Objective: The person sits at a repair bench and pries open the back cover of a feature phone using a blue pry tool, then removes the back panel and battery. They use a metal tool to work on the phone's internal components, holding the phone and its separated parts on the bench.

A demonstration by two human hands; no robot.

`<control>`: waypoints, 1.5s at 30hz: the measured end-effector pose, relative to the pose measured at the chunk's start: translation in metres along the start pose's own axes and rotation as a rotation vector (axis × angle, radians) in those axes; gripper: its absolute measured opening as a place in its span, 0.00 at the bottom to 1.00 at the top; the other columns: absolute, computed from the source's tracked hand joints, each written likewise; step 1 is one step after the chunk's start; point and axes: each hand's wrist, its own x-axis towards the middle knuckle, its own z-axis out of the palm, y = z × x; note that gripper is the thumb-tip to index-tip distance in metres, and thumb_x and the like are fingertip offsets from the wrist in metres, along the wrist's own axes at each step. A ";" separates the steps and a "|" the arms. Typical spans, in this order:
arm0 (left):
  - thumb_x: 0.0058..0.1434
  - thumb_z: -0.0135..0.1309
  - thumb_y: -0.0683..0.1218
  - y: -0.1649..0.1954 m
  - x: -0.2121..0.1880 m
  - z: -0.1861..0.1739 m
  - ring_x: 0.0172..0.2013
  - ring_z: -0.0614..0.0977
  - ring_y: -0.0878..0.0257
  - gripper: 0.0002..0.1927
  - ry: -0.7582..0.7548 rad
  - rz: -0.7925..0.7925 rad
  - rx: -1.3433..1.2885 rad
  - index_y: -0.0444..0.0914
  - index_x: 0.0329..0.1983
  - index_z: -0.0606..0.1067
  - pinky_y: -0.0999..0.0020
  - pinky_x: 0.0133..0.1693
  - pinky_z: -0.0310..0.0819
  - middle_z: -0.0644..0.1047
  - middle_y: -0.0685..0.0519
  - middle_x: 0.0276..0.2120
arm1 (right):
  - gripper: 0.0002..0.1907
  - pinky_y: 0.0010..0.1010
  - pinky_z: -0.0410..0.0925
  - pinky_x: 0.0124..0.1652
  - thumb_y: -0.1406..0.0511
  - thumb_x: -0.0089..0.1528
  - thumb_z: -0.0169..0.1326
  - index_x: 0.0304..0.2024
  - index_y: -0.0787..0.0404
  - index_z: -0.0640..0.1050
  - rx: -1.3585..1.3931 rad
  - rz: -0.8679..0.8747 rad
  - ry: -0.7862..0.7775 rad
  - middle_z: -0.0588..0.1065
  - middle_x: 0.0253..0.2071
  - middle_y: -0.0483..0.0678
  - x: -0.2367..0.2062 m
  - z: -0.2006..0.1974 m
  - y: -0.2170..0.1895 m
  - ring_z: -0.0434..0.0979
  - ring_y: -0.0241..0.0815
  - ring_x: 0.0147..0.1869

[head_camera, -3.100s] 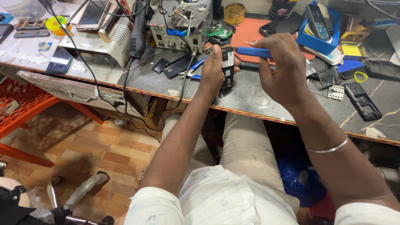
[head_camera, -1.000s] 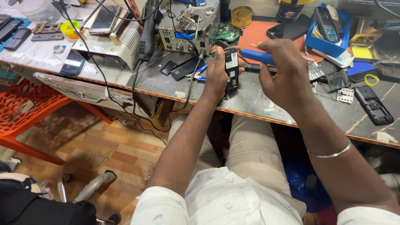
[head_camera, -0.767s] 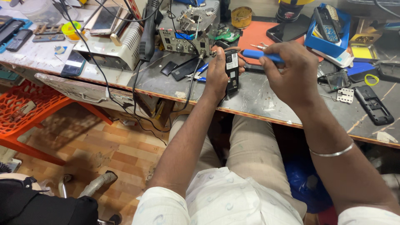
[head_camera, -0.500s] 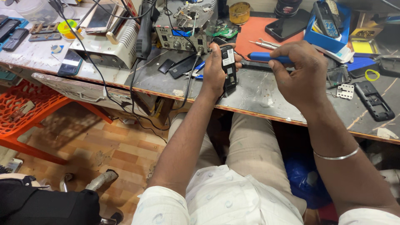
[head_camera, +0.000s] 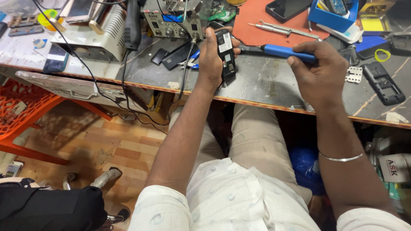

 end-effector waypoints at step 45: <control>0.73 0.31 0.69 0.002 0.013 -0.035 0.37 0.81 0.55 0.37 0.083 -0.056 -0.631 0.34 0.59 0.72 0.58 0.41 0.78 0.80 0.47 0.38 | 0.08 0.38 0.80 0.50 0.75 0.62 0.51 0.44 0.72 0.74 0.861 0.920 -0.736 0.79 0.45 0.63 0.049 0.103 -0.018 0.84 0.54 0.48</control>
